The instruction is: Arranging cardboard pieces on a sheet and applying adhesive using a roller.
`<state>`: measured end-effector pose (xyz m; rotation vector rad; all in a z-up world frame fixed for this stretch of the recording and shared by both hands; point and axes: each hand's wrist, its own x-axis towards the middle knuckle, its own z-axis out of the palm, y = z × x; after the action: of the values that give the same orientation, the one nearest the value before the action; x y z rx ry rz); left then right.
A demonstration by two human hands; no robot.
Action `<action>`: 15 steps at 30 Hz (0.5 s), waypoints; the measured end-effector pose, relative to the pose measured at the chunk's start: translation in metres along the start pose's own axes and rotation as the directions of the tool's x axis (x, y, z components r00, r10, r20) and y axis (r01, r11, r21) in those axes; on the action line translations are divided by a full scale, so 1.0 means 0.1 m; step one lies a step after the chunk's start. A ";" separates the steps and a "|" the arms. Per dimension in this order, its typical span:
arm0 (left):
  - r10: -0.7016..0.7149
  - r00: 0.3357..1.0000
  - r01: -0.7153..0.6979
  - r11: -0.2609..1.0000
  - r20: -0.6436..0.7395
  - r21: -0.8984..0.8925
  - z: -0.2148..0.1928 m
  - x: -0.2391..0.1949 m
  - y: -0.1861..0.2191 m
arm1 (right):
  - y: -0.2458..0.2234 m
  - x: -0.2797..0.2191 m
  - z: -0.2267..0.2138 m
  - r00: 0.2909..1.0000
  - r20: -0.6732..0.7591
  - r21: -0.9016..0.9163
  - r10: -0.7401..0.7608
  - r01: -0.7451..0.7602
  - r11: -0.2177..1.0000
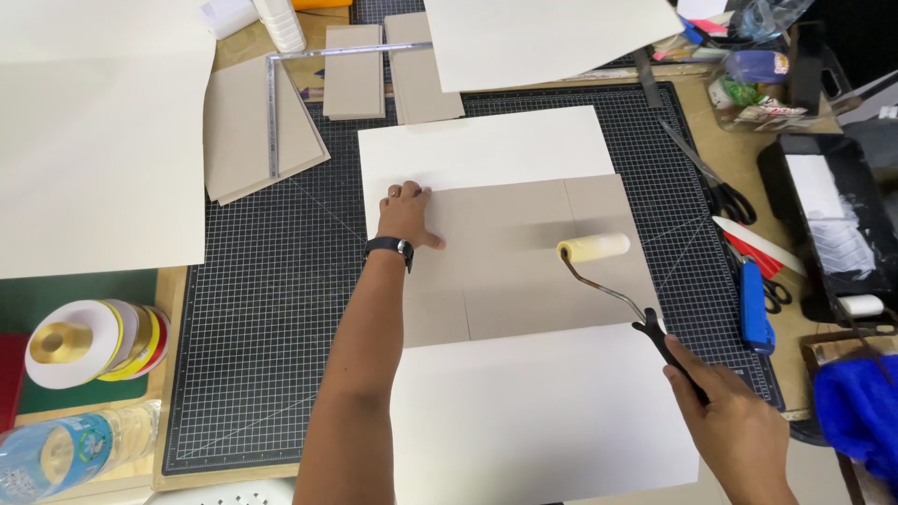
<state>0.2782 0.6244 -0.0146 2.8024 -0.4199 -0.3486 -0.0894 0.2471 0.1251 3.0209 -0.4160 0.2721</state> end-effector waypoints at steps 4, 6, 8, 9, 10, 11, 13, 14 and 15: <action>0.004 1.000 -0.004 1.000 0.002 -0.007 -0.02 -0.03 0.01 | 0.02 -0.01 0.03 0.999 -0.028 -0.008 -0.033 0.032 0.999; 0.002 1.000 -0.002 1.000 0.014 -0.018 -0.02 -0.03 0.01 | 0.03 0.00 0.03 0.999 -0.016 -0.011 -0.031 0.030 0.999; 0.005 1.000 -0.005 1.000 -0.004 -0.018 0.01 -0.05 0.07 | 0.05 0.00 0.04 0.999 -0.028 -0.031 -0.040 0.039 0.999; 0.006 1.000 -0.006 1.000 -0.024 -0.018 0.02 -0.06 0.10 | 0.06 0.01 0.04 0.998 -0.041 -0.050 -0.052 0.050 0.998; 0.010 1.000 -0.011 1.000 -0.023 -0.018 0.26 -0.03 0.20 | 0.05 0.05 0.03 0.998 -0.041 -0.052 -0.048 0.045 0.998; 0.167 0.963 -0.146 0.983 -0.210 0.113 0.49 0.00 0.31 | 0.04 0.08 0.02 1.000 -0.013 -0.057 -0.021 0.021 0.998; 0.339 0.870 -0.256 0.931 -0.359 0.259 0.91 -0.27 0.72 | 0.05 0.13 0.02 1.000 0.022 -0.066 0.013 -0.012 0.998; 0.492 0.811 -0.463 0.870 -0.315 0.169 1.05 -0.52 1.02 | 0.06 0.17 0.04 1.000 -0.013 -0.081 -0.015 0.014 0.997; 0.633 0.719 -0.644 0.762 -0.287 0.068 1.19 -0.78 1.32 | 0.07 0.22 0.07 0.998 -0.047 -0.096 -0.044 0.039 0.995</action>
<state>0.1404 0.4990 -0.0693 2.4032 -1.2383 0.2175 -0.0697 0.2345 0.1227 2.9194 -0.3515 0.3132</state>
